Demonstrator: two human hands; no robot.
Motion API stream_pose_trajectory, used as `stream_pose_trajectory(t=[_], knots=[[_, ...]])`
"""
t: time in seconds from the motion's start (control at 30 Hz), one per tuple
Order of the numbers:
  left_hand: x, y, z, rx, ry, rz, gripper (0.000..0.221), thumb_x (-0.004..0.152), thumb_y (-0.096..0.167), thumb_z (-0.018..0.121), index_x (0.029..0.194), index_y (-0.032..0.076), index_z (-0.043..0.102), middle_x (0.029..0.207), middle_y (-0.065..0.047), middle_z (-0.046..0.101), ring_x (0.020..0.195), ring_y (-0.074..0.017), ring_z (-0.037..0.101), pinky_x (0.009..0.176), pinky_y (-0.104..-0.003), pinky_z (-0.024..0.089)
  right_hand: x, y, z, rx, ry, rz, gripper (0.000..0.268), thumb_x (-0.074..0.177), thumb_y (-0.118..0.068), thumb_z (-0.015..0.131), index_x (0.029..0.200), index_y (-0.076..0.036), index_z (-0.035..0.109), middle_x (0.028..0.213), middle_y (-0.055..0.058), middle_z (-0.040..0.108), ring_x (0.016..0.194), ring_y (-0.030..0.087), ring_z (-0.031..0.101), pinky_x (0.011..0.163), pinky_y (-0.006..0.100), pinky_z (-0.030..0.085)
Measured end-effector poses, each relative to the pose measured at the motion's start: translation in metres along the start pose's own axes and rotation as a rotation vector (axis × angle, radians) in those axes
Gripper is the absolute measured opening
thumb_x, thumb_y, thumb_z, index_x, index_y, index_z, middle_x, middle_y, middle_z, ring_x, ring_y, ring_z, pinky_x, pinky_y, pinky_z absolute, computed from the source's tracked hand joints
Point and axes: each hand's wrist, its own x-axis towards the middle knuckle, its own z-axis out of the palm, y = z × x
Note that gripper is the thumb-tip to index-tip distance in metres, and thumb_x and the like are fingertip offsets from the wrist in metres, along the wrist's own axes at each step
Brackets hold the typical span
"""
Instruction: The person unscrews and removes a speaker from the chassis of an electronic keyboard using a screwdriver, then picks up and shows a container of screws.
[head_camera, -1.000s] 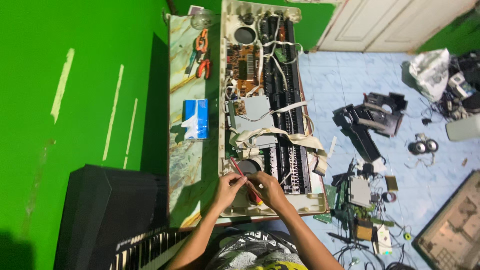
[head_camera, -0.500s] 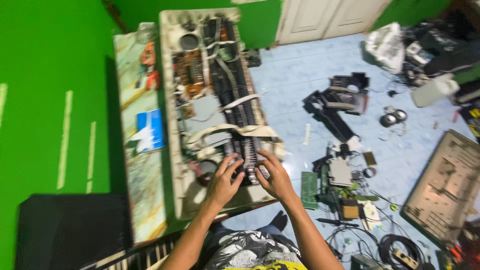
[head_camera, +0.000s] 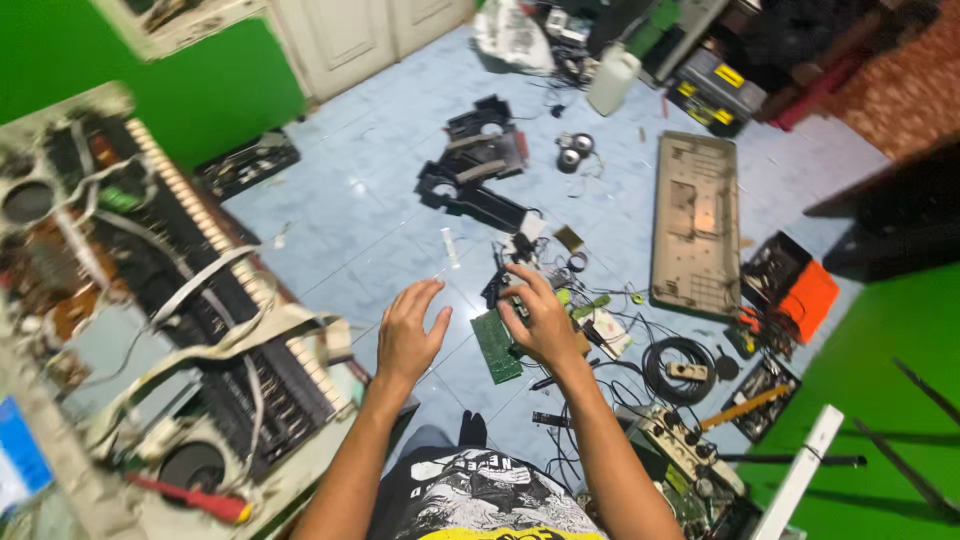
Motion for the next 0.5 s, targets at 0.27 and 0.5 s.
stream_pose_trajectory(t=[0.27,0.5], knots=[[0.085,0.033,0.042,0.031,-0.032,0.152,0.048,0.089,0.025,0.073,0.133,0.008,0.066,0.138,-0.014,0.064,0.127,-0.0345,0.059,0.104,-0.048,0.045,0.034,0.043,-0.046,-0.063,0.047,0.177,0.014,0.088,-0.015,0.073,0.097,-0.005,0.070,0.136,0.014,0.065,0.118,0.036,0.066,0.095,0.042,0.054],[0.146,-0.001,0.045,-0.020,-0.006,0.045,0.049,0.089,0.025,0.073,0.134,0.008,0.064,0.137,-0.013,0.065,0.128,-0.0339,0.059,0.104,-0.045,0.048,0.108,0.082,-0.004,0.066,0.050,0.171,0.015,0.090,-0.016,0.072,0.101,-0.005,0.069,0.117,0.010,0.072,0.109,0.030,0.071,0.091,0.038,0.056]])
